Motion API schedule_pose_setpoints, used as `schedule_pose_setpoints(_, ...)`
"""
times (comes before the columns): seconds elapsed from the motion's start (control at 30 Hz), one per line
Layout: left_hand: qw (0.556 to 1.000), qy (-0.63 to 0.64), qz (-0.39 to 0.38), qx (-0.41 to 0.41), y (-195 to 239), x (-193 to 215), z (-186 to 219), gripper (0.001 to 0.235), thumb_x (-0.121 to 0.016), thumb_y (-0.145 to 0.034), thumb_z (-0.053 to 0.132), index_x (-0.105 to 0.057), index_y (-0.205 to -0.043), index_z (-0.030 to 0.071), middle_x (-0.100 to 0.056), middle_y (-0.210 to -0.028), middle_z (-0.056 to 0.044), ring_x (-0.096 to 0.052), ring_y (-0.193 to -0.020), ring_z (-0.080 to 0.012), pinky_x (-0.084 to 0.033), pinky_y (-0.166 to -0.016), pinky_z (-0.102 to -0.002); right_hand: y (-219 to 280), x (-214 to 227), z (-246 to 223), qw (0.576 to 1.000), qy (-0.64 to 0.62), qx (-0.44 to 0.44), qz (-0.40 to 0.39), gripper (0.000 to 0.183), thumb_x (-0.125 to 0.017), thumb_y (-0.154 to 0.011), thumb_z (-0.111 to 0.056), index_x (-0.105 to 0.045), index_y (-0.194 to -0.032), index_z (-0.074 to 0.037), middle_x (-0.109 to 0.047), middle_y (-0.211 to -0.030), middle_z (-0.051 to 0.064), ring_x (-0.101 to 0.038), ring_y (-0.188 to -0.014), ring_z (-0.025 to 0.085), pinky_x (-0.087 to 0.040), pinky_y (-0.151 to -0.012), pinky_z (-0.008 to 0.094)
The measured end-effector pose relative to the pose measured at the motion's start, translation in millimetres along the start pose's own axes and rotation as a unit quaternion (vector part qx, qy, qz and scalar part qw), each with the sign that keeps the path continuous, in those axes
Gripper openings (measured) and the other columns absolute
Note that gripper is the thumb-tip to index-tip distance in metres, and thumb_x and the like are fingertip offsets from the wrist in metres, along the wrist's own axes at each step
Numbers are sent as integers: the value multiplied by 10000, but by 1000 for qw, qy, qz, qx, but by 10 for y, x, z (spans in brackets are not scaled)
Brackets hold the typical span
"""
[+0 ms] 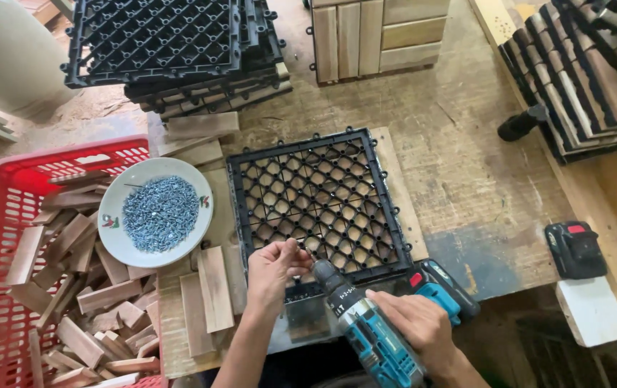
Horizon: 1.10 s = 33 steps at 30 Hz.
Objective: Assembling wooden floor tiles by screwing wooden slats onto a plastic base using a power drill.
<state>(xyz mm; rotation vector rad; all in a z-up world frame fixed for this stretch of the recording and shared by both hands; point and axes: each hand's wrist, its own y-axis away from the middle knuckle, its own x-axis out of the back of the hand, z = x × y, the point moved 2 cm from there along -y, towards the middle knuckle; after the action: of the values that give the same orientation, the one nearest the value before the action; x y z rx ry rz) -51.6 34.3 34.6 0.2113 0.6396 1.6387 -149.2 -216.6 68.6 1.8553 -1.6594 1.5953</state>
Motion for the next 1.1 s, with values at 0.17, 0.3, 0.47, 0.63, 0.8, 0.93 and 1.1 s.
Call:
schedule_pose_setpoints(0.17,991,128,25,22,-204,-39,-385,287,-733,-921,235,-642,-808,-13,-683,-745,-177,-675,-618,-206,-569,-541,-245,34,-13,66,1000,-8,4,5,404,-646,-982,-324,-689,-1299,-77,-804,-1128,67,-799,-817,178,-593,-654,354)
schedule_pose_setpoints(0.3,990,138,-7,9,-187,-77,-340,285,-724,-916,242,-639,-814,-10,-724,-803,-208,-692,-648,-213,-556,-543,-221,20,-21,61,1000,-22,8,-1,401,-660,-974,-308,-685,-1311,-93,-815,-1087,65,-808,-843,170,-598,-665,352)
schedule_pose_setpoints(0.47,990,133,-22,36,-169,-31,-399,266,-720,-935,263,-660,-884,9,-721,-761,-155,-505,-512,-67,-438,-473,-175,30,-69,35,999,-37,-12,-4,358,-656,-975,-253,-699,-1296,-101,-818,-1083,60,-811,-852,159,-606,-678,336)
schedule_pose_setpoints(0.63,992,118,-16,44,-50,32,-307,282,-719,-918,279,-670,-864,7,-735,-782,-166,-591,-565,-120,-535,-539,-224,-26,-41,0,998,-61,-12,-11,362,-643,-977,-287,-709,-1278,-96,-818,-1091,65,-820,-914,172,-608,-694,351)
schedule_pose_setpoints(0.8,991,112,31,72,29,34,-259,290,-718,-947,251,-657,-783,20,-748,-796,-181,-599,-610,-146,-534,-568,-238,-10,-73,20,998,-67,-1,-17,348,-645,-980,-264,-707,-1279,-97,-819,-1087,62,-820,-866,168,-619,-679,350)
schedule_pose_setpoints(0.93,988,114,36,102,23,50,-302,319,-738,-924,288,-670,-799,2,-723,-780,-157,-533,-563,-115,-520,-533,-226,-12,-83,31,997,-66,-10,-35,368,-615,-986,-296,-704,-1291,-110,-809,-1136,52,-814,-851,168,-612,-680,352)
schedule_pose_setpoints(1.1,984,123,49,116,-6,50,-351,352,-727,-915,329,-685,-857,-16,-718,-762,-141,-530,-539,-93,-520,-510,-207,-37,-53,57,995,-81,-21,-61,434,-594,-986,-385,-690,-1315,-119,-808,-1166,46,-824,-906,161,-609,-686,338)
